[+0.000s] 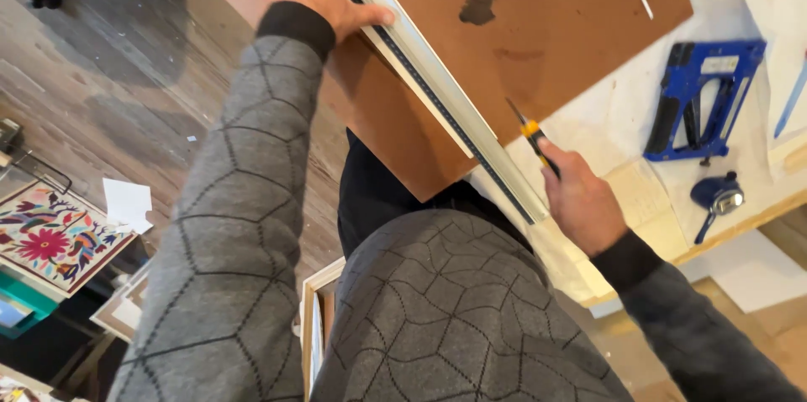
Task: Cutting a piece of mat board using a metal ruler as a guide and a utility knife.
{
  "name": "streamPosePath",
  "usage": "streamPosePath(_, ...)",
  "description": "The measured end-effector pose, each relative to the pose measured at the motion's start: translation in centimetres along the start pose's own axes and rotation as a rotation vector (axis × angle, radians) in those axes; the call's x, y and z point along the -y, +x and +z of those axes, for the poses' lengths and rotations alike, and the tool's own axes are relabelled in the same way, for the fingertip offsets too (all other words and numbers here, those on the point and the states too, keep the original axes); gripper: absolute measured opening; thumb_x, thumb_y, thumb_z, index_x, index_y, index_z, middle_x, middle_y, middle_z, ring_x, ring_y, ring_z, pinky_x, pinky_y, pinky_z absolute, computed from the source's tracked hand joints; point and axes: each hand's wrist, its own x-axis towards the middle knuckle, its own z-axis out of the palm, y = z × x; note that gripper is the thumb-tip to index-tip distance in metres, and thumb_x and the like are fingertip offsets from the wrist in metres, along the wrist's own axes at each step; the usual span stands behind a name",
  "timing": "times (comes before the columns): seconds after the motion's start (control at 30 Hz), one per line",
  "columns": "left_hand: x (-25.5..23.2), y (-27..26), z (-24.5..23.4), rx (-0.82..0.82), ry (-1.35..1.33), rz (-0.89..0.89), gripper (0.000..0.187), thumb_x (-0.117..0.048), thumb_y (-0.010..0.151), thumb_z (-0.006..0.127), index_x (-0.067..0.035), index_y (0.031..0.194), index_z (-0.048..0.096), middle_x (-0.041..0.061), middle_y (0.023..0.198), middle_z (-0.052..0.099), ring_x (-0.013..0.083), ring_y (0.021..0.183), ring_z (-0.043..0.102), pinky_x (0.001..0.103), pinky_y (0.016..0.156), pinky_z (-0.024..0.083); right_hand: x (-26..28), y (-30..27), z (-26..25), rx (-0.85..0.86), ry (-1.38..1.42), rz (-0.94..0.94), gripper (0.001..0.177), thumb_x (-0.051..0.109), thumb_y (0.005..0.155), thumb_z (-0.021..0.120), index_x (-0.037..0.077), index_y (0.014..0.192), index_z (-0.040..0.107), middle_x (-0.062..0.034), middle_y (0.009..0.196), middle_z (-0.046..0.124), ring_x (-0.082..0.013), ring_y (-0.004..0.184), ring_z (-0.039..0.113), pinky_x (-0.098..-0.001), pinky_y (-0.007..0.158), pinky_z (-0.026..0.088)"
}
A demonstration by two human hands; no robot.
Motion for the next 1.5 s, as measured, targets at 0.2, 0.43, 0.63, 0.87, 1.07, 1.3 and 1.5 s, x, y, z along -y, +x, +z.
streamPosePath(0.2,-0.5,0.2,-0.8,0.051,-0.044,-0.133,0.158,-0.086,0.052,0.088,0.011,0.155,0.017,0.030,0.162,0.021,0.0432,0.151,0.015,0.054,0.123,0.012,5.2,14.0,3.1,-0.154,0.084,-0.171,0.046,0.008,0.102,0.066,0.011,0.144,0.049,-0.0205,0.120,0.069,-0.0436,0.096,0.070,-0.0490,0.077,0.058)
streamPosePath(0.43,-1.0,0.4,-1.9,0.162,-0.053,-0.202,0.162,-0.075,0.050,0.090,0.006,0.161,0.006,0.027,0.170,-0.001,0.0377,0.159,0.001,0.050,0.129,0.010,12.5,30.0,5.1,-0.184,0.124,-0.335,0.045,0.011,0.104,0.062,0.014,0.146,0.045,-0.0206,0.128,0.067,-0.0450,0.105,0.068,-0.0522,0.083,0.057)
streamPosePath(0.63,-1.3,0.3,-3.5,0.213,-0.064,-0.218,0.165,-0.081,0.046,0.086,0.004,0.162,0.005,0.024,0.170,-0.005,0.0356,0.160,-0.002,0.049,0.130,0.009,14.6,36.0,5.6,-0.164,0.084,-0.355,0.039,0.012,0.108,0.059,0.018,0.144,0.045,-0.0219,0.109,0.067,-0.0497,0.094,0.065,-0.0584,0.078,0.052)
streamPosePath(0.87,-1.4,0.6,-3.8,0.269,-0.043,-0.225,0.164,-0.082,0.047,0.084,0.001,0.163,0.003,0.022,0.170,-0.008,0.0331,0.160,-0.004,0.048,0.130,0.008,15.4,36.8,5.8,-0.137,0.114,-0.358,0.042,0.012,0.104,0.058,0.018,0.144,0.044,-0.0227,0.107,0.066,-0.0488,0.094,0.067,-0.0570,0.079,0.054)
streamPosePath(1.07,-1.4,0.5,-4.1,0.296,-0.059,-0.229,0.165,-0.083,0.048,0.083,0.001,0.163,0.000,0.021,0.170,-0.008,0.0327,0.160,-0.005,0.047,0.131,0.006,15.7,37.2,6.0,-0.062,0.076,-0.320,0.044,0.015,0.105,0.057,0.016,0.146,0.040,-0.0256,0.108,0.066,-0.0490,0.095,0.068,-0.0564,0.080,0.055)
streamPosePath(1.3,-1.3,0.6,-4.1,0.304,-0.056,-0.245,0.164,-0.082,0.048,0.084,0.003,0.162,0.001,0.021,0.170,-0.008,0.0321,0.160,-0.004,0.046,0.130,0.007,15.8,37.0,5.7,0.006,0.012,-0.255,0.045,0.019,0.104,0.058,0.020,0.146,0.042,-0.0271,0.104,0.066,-0.0516,0.091,0.067,-0.0586,0.078,0.054)
streamPosePath(1.5,-0.7,0.4,-1.5,0.212,-0.084,-0.201,0.161,-0.079,0.049,0.087,0.004,0.161,0.005,0.023,0.170,-0.001,0.0360,0.159,0.001,0.047,0.130,0.010,13.0,32.4,5.4,-0.009,-0.030,-0.313,0.045,0.017,0.108,0.055,0.016,0.150,0.039,-0.0265,0.106,0.064,-0.0512,0.088,0.067,-0.0595,0.072,0.053)
